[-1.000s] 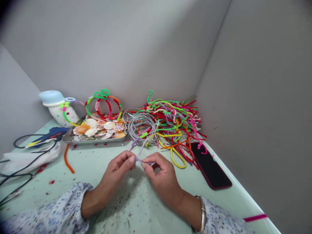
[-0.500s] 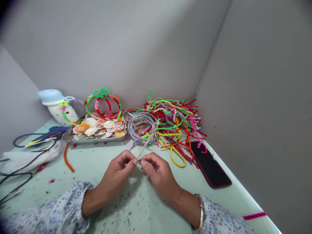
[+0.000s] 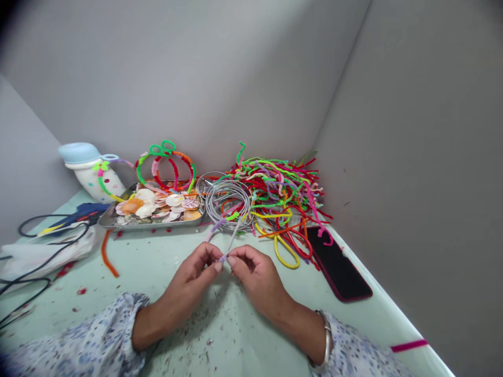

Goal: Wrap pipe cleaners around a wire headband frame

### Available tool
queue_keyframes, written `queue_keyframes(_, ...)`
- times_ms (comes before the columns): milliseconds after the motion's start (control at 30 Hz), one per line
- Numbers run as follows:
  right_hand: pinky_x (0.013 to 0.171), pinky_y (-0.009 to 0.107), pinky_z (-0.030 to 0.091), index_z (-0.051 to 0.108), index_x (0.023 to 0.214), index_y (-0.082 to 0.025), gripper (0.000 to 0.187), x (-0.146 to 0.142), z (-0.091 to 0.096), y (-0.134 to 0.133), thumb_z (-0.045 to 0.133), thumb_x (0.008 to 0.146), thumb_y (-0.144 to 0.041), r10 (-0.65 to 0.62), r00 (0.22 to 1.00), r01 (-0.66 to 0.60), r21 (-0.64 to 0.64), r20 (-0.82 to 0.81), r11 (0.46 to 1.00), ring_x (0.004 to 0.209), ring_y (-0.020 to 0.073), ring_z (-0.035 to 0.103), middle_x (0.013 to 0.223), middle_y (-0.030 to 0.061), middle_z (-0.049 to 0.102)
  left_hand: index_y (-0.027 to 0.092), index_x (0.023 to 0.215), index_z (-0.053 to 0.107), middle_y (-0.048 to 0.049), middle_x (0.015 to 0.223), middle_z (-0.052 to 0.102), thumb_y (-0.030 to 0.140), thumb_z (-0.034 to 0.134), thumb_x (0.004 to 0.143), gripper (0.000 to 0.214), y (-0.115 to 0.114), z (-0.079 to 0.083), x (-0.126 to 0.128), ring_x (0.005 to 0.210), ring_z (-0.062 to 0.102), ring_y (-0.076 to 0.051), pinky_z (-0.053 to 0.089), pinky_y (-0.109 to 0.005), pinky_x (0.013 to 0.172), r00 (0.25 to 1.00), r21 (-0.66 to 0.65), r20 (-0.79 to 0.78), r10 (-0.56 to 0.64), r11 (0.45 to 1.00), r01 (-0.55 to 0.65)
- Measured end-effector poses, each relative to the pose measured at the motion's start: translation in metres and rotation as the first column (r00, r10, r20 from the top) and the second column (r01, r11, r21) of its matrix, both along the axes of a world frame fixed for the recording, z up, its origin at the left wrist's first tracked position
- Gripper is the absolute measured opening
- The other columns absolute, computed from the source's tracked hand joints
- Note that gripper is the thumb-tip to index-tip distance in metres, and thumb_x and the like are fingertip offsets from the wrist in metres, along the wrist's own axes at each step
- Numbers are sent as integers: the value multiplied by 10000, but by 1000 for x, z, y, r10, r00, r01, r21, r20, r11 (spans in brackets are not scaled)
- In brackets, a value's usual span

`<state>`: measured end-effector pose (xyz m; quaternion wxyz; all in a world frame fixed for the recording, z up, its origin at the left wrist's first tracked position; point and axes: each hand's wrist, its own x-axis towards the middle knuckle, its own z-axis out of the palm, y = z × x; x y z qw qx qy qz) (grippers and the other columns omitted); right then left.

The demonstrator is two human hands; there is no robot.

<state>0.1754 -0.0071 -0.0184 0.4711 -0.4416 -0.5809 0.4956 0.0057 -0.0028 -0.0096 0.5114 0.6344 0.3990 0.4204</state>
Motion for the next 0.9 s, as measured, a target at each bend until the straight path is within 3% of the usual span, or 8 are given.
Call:
queue_keyframes(400,614,249,414,620,792,-193,128,-1,4,0,616,841,-312,-23,998,19,69,59,997,664,136,494,712,-16,543,189,882,543,-9,832,555,300,520,908,117,-2,0,0,786,497,-168,391,-280,693,995,18,-95,11,1000,-9)
queue_keyframes(900,602,245,383,593,753,-192,157,0,9,2,615,817,-333,42,999,-42,15,-24,999,635,128,457,677,-30,512,186,866,537,-1,813,552,299,524,910,122,-2,1,0,767,495,-157,399,-277,694,996,22,-90,5,1000,-3)
